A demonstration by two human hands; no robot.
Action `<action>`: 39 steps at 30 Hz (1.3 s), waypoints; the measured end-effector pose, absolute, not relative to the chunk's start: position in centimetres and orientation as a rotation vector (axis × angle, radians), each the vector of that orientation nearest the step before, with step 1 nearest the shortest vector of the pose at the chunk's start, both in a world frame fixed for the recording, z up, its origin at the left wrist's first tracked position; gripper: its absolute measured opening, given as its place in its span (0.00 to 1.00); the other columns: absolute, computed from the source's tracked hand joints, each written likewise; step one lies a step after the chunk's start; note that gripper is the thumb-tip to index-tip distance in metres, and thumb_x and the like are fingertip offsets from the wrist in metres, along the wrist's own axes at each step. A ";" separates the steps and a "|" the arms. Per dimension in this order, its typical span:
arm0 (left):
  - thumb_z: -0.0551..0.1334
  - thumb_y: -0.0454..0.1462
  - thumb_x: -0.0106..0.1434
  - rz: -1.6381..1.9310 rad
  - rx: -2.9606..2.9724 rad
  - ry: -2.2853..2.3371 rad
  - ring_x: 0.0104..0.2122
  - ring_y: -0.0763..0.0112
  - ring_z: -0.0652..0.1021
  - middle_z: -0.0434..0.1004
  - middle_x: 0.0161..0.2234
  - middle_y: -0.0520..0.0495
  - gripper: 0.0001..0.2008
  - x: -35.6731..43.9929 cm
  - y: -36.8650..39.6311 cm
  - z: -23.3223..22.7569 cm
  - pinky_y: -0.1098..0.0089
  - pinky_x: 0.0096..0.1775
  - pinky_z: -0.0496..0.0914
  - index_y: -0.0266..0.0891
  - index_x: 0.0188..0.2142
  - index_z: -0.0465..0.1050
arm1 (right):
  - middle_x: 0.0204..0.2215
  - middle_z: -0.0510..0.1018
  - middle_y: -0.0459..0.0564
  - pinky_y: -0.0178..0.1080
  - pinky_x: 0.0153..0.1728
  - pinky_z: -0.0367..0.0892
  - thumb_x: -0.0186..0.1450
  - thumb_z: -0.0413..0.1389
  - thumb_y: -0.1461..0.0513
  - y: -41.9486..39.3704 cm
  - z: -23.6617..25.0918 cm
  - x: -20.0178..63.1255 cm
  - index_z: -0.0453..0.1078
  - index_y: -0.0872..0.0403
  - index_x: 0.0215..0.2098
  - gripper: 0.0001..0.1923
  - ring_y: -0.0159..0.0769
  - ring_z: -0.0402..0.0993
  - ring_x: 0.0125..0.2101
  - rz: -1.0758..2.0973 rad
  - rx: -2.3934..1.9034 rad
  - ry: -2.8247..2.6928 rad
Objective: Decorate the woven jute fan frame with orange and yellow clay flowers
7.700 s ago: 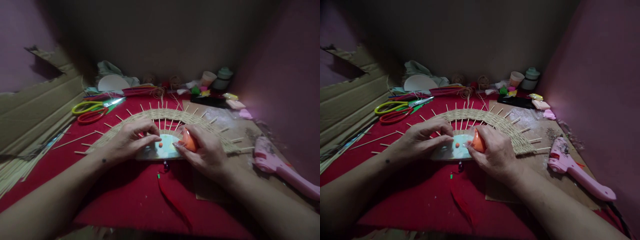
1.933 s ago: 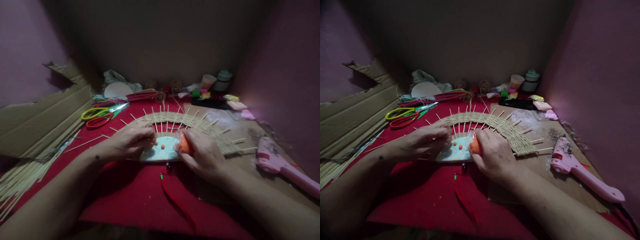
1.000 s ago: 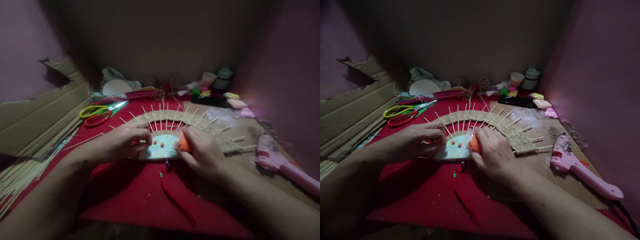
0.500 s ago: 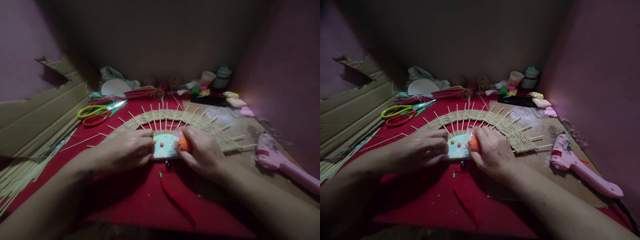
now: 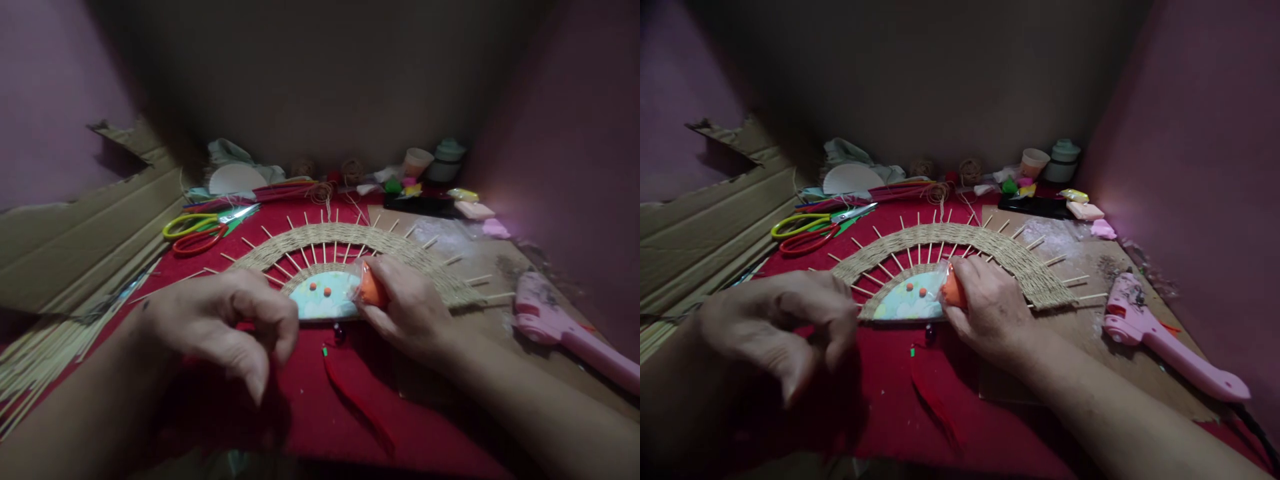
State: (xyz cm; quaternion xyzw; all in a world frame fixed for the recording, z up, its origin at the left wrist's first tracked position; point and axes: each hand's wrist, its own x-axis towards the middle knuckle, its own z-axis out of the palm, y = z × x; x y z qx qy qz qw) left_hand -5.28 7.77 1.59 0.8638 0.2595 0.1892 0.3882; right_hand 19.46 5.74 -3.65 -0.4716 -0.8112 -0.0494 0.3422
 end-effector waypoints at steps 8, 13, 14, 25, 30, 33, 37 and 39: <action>0.63 0.40 0.59 0.324 1.865 0.658 0.19 0.76 0.69 0.69 0.18 0.51 0.09 -3.5 9.0 3.0 0.78 0.21 0.62 0.37 0.28 0.75 | 0.28 0.71 0.52 0.38 0.30 0.63 0.62 0.51 0.61 5.8 -3.7 19.4 0.67 0.61 0.41 0.12 0.37 0.65 0.28 -0.157 -1.218 -2.108; 0.57 0.41 0.64 0.329 1.645 0.695 0.14 0.83 0.60 0.65 0.15 0.54 0.11 -3.1 10.0 2.4 0.81 0.16 0.52 0.36 0.35 0.75 | 0.28 0.70 0.51 0.38 0.29 0.62 0.63 0.51 0.61 5.8 -3.7 19.4 0.66 0.60 0.40 0.11 0.36 0.64 0.27 -0.152 -1.227 -2.107; 0.57 0.41 0.64 0.334 1.616 0.696 0.14 0.83 0.59 0.65 0.15 0.54 0.11 -3.1 10.2 2.2 0.81 0.16 0.52 0.36 0.35 0.75 | 0.28 0.70 0.51 0.38 0.29 0.62 0.63 0.51 0.61 5.8 -3.7 19.4 0.66 0.59 0.40 0.11 0.36 0.64 0.27 -0.150 -1.227 -2.107; 0.59 0.38 0.63 0.418 1.676 0.772 0.16 0.83 0.65 0.69 0.20 0.54 0.07 -2.3 10.2 1.4 0.82 0.18 0.58 0.37 0.37 0.73 | 0.28 0.71 0.51 0.39 0.30 0.62 0.63 0.50 0.61 5.7 -3.5 19.2 0.65 0.56 0.37 0.07 0.37 0.64 0.28 -0.104 -1.245 -2.134; 0.58 0.35 0.63 0.403 1.601 0.721 0.19 0.83 0.67 0.71 0.24 0.54 0.05 -2.1 10.0 0.8 0.81 0.21 0.61 0.38 0.37 0.71 | 0.29 0.71 0.52 0.39 0.30 0.62 0.62 0.50 0.61 5.6 -3.5 19.2 0.65 0.57 0.38 0.08 0.37 0.64 0.28 -0.103 -1.245 -2.135; 0.57 0.37 0.64 0.378 1.561 0.707 0.19 0.81 0.68 0.71 0.23 0.53 0.05 -2.2 9.9 1.2 0.79 0.21 0.60 0.37 0.35 0.70 | 0.29 0.71 0.52 0.39 0.30 0.62 0.62 0.51 0.61 5.7 -3.5 19.3 0.65 0.58 0.39 0.09 0.37 0.65 0.28 -0.090 -1.240 -2.135; 0.60 0.41 0.61 0.227 1.689 0.775 0.18 0.81 0.63 0.62 0.17 0.55 0.16 -2.3 9.9 1.7 0.77 0.21 0.57 0.34 0.21 0.65 | 0.29 0.72 0.52 0.39 0.30 0.62 0.62 0.50 0.61 5.7 -3.5 19.3 0.65 0.57 0.38 0.08 0.37 0.64 0.28 -0.084 -1.235 -2.128; 0.64 0.39 0.58 0.291 1.744 0.755 0.21 0.80 0.65 0.64 0.20 0.54 0.14 -2.1 9.8 1.5 0.77 0.23 0.60 0.34 0.22 0.64 | 0.30 0.72 0.53 0.39 0.31 0.63 0.62 0.50 0.61 5.7 -3.5 19.3 0.65 0.57 0.40 0.09 0.37 0.65 0.29 -0.079 -1.231 -2.127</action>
